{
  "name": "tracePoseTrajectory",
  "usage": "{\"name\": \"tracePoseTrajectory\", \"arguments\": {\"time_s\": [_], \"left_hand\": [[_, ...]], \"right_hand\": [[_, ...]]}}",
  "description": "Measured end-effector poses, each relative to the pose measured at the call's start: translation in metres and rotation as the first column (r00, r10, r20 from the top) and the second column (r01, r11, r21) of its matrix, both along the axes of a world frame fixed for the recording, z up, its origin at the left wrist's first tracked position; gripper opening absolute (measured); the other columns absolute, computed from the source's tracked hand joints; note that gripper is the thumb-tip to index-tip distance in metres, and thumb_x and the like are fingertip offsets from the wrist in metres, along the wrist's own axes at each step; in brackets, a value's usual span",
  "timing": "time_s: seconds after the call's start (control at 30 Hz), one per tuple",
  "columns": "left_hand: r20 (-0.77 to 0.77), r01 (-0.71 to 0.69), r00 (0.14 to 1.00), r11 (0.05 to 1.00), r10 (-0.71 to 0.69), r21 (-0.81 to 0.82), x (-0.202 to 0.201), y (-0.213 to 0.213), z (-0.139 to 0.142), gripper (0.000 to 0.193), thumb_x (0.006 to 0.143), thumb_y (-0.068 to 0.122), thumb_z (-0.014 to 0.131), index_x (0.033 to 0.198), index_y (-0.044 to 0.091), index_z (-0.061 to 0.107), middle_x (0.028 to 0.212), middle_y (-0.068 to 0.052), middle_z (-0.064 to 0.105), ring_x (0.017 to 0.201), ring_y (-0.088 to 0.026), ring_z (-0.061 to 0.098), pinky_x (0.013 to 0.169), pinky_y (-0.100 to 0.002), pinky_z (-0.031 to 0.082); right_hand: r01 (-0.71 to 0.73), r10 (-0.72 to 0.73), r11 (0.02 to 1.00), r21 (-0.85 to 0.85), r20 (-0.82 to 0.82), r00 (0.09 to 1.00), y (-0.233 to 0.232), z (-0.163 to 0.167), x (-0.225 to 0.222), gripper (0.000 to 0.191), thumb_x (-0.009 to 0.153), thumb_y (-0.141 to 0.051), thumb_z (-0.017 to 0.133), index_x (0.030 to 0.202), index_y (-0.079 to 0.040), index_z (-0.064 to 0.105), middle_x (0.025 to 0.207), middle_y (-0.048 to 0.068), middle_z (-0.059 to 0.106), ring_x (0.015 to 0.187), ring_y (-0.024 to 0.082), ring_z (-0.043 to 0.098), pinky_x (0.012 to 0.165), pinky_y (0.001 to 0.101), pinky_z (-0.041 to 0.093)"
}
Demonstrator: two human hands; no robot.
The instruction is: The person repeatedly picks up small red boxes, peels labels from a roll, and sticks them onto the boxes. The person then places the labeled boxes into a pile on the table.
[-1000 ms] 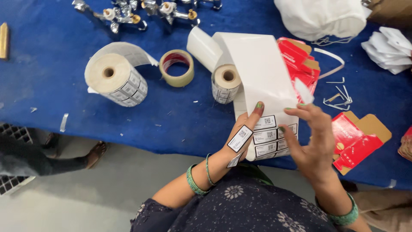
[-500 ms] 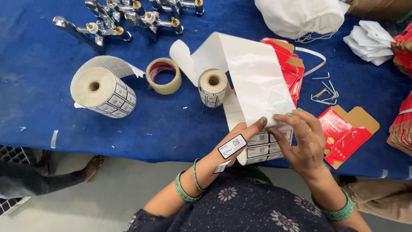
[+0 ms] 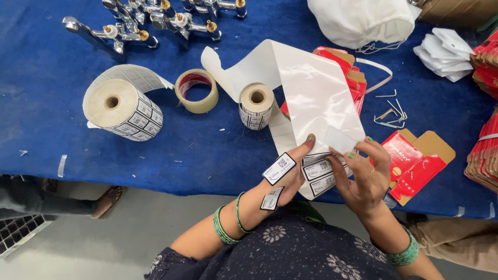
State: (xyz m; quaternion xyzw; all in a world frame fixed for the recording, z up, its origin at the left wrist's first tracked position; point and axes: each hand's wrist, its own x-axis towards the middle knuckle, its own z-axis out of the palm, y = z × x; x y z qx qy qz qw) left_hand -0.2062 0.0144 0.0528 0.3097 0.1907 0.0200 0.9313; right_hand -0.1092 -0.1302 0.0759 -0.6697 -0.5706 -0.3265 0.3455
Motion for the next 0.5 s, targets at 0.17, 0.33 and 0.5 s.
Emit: {"name": "tracePoseTrajectory", "arguments": {"time_s": [0.17, 0.33, 0.5], "left_hand": [[-0.009, 0.042, 0.999, 0.994, -0.043, -0.097, 0.000, 0.000, 0.005, 0.075, 0.095, 0.053, 0.061, 0.146, 0.001, 0.044, 0.131, -0.017, 0.062, 0.117, -0.026, 0.064, 0.098, -0.043, 0.055], [-0.002, 0.061, 0.998, 0.993, -0.062, -0.105, 0.004, 0.005, -0.003, 0.074, 0.096, 0.054, 0.060, 0.145, 0.000, 0.045, 0.128, -0.018, 0.063, 0.112, -0.029, 0.064, 0.093, -0.045, 0.056], [-0.064, -0.002, 0.997, 0.880, 0.037, 0.475, 0.014, 0.024, -0.011, 0.061, 0.106, 0.055, 0.051, 0.121, -0.003, 0.066, 0.119, -0.026, 0.072, 0.114, -0.036, 0.068, 0.098, -0.047, 0.055]], "right_hand": [[-0.036, 0.030, 0.993, 0.108, 0.061, 0.998, -0.001, -0.020, 0.003, 0.053, 0.084, 0.005, 0.086, 0.121, -0.011, 0.051, 0.106, 0.015, 0.067, 0.107, 0.036, 0.064, 0.102, 0.0563, 0.054], [-0.100, 0.105, 0.992, 0.075, -0.059, 0.993, -0.007, -0.025, -0.003, 0.056, 0.085, 0.007, 0.084, 0.124, -0.009, 0.047, 0.099, 0.015, 0.064, 0.106, 0.035, 0.064, 0.106, 0.0577, 0.055], [-0.316, 0.335, 0.942, 0.117, -0.418, 0.844, -0.037, 0.002, -0.025, 0.073, 0.083, 0.008, 0.075, 0.143, -0.007, 0.036, 0.101, 0.013, 0.070, 0.110, 0.028, 0.065, 0.106, 0.0497, 0.054]]}}
